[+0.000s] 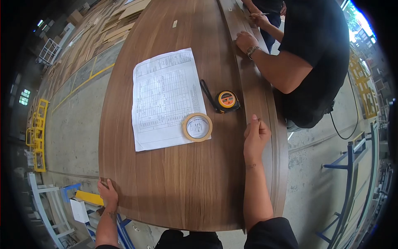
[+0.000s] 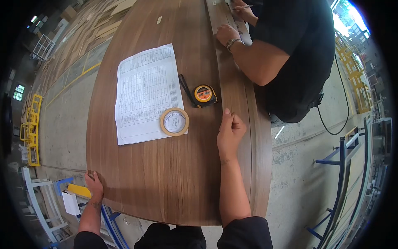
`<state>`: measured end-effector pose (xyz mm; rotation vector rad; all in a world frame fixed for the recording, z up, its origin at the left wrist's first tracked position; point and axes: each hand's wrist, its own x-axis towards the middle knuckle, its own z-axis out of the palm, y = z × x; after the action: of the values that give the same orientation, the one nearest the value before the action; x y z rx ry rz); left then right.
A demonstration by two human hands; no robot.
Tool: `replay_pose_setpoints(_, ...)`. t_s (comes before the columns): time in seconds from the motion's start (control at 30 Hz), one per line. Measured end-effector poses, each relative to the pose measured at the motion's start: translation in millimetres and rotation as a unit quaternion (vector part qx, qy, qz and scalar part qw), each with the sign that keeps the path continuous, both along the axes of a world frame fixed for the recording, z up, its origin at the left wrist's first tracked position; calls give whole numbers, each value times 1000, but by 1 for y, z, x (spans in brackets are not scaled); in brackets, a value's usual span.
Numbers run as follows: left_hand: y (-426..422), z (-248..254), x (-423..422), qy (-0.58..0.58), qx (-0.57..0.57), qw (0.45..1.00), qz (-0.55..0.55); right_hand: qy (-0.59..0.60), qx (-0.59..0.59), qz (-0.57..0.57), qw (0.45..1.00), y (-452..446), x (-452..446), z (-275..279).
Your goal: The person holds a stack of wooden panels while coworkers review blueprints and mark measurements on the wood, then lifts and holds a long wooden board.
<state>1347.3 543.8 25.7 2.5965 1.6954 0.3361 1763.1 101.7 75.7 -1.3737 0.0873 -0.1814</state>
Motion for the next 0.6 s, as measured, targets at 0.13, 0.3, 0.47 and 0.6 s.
replay_pose_setpoints(0.13, -5, 9, 6, 3, -22, 1000, 9, 24, 31, 13, 999, -3, -2, 5)
replay_pose_setpoints(0.3, 2, 1, 2, -4, -10, 1000, -8, 13, 20, 9, 1000, -1, 2, -1)
replay_pose_setpoints(0.47, 3, -5, -2, -19, 2, 1000, -9, -50, -20, 1, 999, -1, 4, -15)
replay_pose_setpoints(0.6, -2, -5, 6, -21, -4, 1000, 4, -43, -47, 3, 998, 6, 4, -5)
